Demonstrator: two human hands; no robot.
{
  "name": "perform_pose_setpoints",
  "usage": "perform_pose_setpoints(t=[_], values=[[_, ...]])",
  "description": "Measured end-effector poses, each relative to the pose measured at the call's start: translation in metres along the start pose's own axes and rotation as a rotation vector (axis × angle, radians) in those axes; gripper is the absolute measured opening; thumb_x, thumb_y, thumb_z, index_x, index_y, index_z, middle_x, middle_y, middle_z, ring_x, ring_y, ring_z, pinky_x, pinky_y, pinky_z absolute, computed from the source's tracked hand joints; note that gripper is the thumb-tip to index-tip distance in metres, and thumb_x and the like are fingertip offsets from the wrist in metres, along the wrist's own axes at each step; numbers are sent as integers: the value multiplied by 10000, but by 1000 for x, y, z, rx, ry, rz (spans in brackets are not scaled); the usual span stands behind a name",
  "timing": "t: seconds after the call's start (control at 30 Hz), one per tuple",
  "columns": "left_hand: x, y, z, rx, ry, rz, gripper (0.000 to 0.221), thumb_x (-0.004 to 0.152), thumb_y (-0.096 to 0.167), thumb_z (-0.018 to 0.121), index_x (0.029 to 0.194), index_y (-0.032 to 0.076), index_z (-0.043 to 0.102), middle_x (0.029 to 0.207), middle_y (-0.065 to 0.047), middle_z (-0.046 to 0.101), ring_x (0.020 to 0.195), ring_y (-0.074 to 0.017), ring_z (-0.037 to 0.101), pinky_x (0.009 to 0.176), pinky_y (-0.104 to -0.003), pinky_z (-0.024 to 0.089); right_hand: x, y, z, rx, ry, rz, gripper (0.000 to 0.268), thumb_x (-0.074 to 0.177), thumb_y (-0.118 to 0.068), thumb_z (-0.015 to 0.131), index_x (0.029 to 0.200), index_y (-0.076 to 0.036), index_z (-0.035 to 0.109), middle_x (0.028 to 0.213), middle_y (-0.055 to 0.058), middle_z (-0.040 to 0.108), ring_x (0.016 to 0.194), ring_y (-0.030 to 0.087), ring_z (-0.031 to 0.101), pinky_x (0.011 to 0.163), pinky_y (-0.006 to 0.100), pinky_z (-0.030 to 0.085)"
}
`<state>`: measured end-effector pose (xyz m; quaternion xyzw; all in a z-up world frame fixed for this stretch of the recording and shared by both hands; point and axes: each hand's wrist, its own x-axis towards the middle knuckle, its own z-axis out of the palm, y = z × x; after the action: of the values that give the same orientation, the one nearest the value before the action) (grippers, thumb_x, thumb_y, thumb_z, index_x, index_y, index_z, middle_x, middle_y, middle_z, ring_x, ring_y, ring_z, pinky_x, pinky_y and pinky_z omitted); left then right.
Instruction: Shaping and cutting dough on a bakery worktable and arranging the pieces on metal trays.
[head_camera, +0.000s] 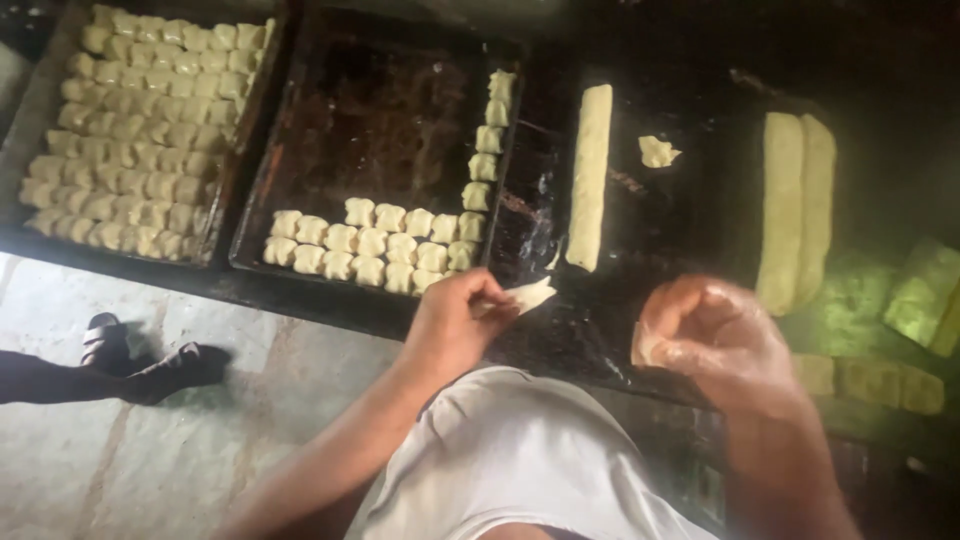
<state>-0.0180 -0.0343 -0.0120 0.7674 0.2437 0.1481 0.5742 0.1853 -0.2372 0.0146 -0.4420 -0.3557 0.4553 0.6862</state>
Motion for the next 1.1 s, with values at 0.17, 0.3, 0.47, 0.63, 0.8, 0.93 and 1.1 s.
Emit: perform_pose_setpoints(t=[0.17,0.3,0.47,0.63,0.8,0.93,1.1], values=[[-12,-3,-6,-100,88,-83,150,844,57,811,848,3,671,812,-54,770,732,-68,688,629,-235,540,46,50,12,-95,476,384,168,852,-30,667,1020,-21,667,922,86,715,816,180,708,746,321,605],[-9,-7,-3,-51,104,-103,162,874,75,797,858,-7,658,791,-99,745,754,-106,694,661,-264,565,52,51,32,-331,333,495,234,872,-32,696,1103,-69,694,932,53,724,821,125,666,733,278,547],[-10,4,5,-209,48,-76,293,833,65,736,1078,40,577,906,-63,753,816,-73,746,666,-257,589,55,45,48,-663,195,278,160,865,-1,742,1020,-39,728,926,75,752,814,143,692,709,268,555],[-6,14,-16,-151,-142,-128,221,975,126,666,1124,7,778,876,-166,805,744,-145,718,653,-264,553,31,66,68,-1257,164,-606,272,864,14,813,1064,-88,659,1045,108,740,911,259,738,786,322,583],[0,-12,-19,-625,-31,-204,325,945,6,595,1253,-29,691,1036,-131,778,877,-125,713,747,-231,583,41,67,81,-1411,84,-650,460,701,-112,850,1106,-44,642,980,137,728,875,339,717,740,405,581],[4,-15,-31,-769,-66,-334,244,923,12,681,1161,-31,713,1003,-79,767,863,-122,748,768,-259,654,50,73,79,-1415,-2,-657,410,759,-90,864,1130,-67,689,964,116,724,893,295,720,747,419,594],[-1,-26,-60,-93,20,65,167,958,99,690,1067,12,782,894,-90,791,754,-117,752,665,-262,596,88,60,99,-1457,-16,-605,287,878,-92,849,1140,-91,732,1056,98,731,985,273,722,826,391,594]])
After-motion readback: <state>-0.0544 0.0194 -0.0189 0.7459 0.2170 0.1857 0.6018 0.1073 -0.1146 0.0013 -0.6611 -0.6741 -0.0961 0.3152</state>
